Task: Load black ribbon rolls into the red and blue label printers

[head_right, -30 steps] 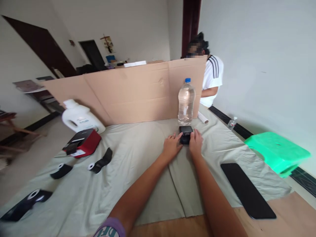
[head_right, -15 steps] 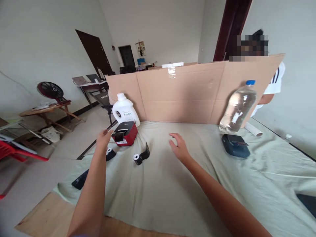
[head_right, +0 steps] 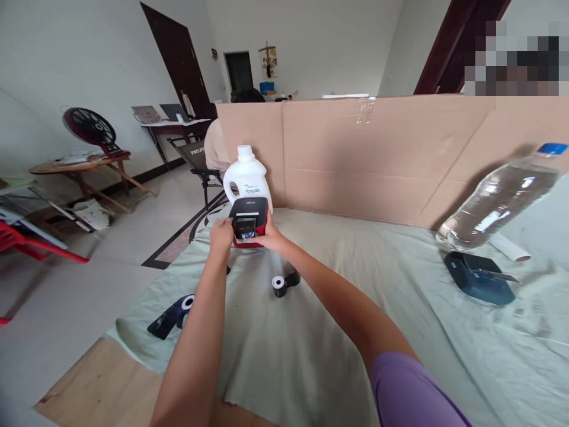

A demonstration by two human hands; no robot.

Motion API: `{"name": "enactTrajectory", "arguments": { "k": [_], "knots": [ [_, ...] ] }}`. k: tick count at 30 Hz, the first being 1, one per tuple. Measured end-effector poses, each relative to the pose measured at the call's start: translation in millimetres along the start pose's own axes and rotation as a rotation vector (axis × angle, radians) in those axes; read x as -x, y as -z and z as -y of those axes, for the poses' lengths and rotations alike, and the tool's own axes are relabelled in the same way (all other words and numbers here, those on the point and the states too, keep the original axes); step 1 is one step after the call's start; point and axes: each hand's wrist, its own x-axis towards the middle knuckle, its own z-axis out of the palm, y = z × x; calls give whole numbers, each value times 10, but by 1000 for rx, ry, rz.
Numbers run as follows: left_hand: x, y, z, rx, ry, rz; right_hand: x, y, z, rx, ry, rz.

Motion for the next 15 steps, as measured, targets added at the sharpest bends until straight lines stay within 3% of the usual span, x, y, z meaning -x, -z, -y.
{"name": "enactTrajectory", "arguments": {
  "k": [2, 4, 8, 11, 15],
  "knots": [
    [169, 44, -306, 47, -56, 19, 62, 198, 229, -4, 67, -9],
    [461, 36, -659, 136, -141, 32, 250, 533, 512, 19, 124, -21],
    [1328, -189, -1198, 451, -356, 197, 1097, 1262, 1019, 240, 212, -202],
    [2002, -468, -1295, 646, -401, 401, 1970, 1572, 1176, 402, 174, -382],
    [2643, -763, -1119, 706, -353, 578, 2885, 1621, 1080, 452, 18, -499]
  ]
}}
